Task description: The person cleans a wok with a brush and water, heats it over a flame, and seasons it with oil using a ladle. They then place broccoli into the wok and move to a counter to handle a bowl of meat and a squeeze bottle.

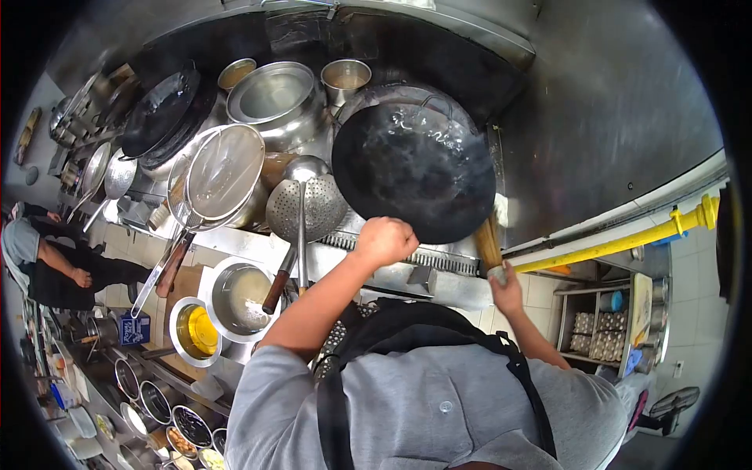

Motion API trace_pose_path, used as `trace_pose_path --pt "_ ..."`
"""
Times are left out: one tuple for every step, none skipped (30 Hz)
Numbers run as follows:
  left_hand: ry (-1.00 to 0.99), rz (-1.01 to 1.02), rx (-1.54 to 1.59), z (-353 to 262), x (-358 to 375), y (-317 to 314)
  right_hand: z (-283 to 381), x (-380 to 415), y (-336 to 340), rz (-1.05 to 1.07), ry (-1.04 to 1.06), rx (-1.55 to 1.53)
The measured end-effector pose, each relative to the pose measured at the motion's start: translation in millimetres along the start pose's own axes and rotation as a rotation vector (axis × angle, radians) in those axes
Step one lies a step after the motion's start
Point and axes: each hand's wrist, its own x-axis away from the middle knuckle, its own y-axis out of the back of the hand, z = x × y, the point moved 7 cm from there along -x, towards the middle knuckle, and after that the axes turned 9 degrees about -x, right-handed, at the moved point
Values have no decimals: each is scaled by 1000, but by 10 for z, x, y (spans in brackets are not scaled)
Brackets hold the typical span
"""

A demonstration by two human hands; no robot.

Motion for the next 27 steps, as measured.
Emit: trace_pose_path --pt "1 -7 -6 64 -51 -111 57 51 -92 65 -125 36" --pt "27 2 -13 152 -105 -233 120 78 -187 123 -210 93" --pt "53 12 -19 215 -162 -332 126 80 -279 140 -182 118" --pt "52 8 -20 239 -213 -426 119 100 -362 157 -160 142" --pt "70 21 -16 267 -268 -495 152 114 -424 183 -188 153" --pt "89 33 -10 307 -310 -554 93 116 -470 177 -187 152" --pt "97 35 -20 348 -344 -601 57 103 -558 183 -83 242" --pt "97 28 -18 352 -370 -625 103 82 -591 190 24 336" --pt "100 21 -11 357 -391 -644 397 106 -563 134 240 369" --pt "106 13 -5 374 -409 -657 624 180 -631 173 344 359" --pt "116 5 -5 391 -415 -685 811 219 -733 282 425 179" --pt "119 0 5 401 -399 -720 991 298 -919 493 432 56" --pt "119 -7 13 416 -403 -749 1001 331 -1347 904 247 -267" --pt "123 -14 13 413 -421 -768 1119 373 -1654 1134 196 -363" --pt "119 6 31 392 -436 -805 1294 469 -1920 1368 138 -457" --pt "120 26 50 390 -435 -827 1489 539 -2150 1445 -186 -488" --pt "114 119 50 368 -436 -803 1696 696 -2371 1499 -515 -505" --pt "132 106 46 317 -450 -662 2085 775 -2629 1594 199 -571" --pt "103 -6 68 200 -445 -435 2221 883 -2933 1692 105 -750" --pt "70 -115 87 81 -427 -198 2355 988 -3229 1795 -8 -921" --pt "76 -119 80 18 -394 -7 2307 1169 -3576 1755 -1016 -1123" --pt "45 -192 143 -49 -337 259 2499 1183 -3724 1759 -1010 -1121" --pt "14 -263 210 -120 -241 513 2550 1184 -3834 1621 -1148 -946" --pt "29 -309 192 -146 -88 776 2597 1169 -3780 1553 -1202 -849" --pt "45 -355 170 -127 138 1019 2665 1153 -3696 1480 -1256 -755" --pt "98 -382 105 -69 408 1166 2712 958 -3483 1308 -1014 -773" --pt "159 -440 101 -5 664 1333 2783 729 -3152 1133 -772 -779"
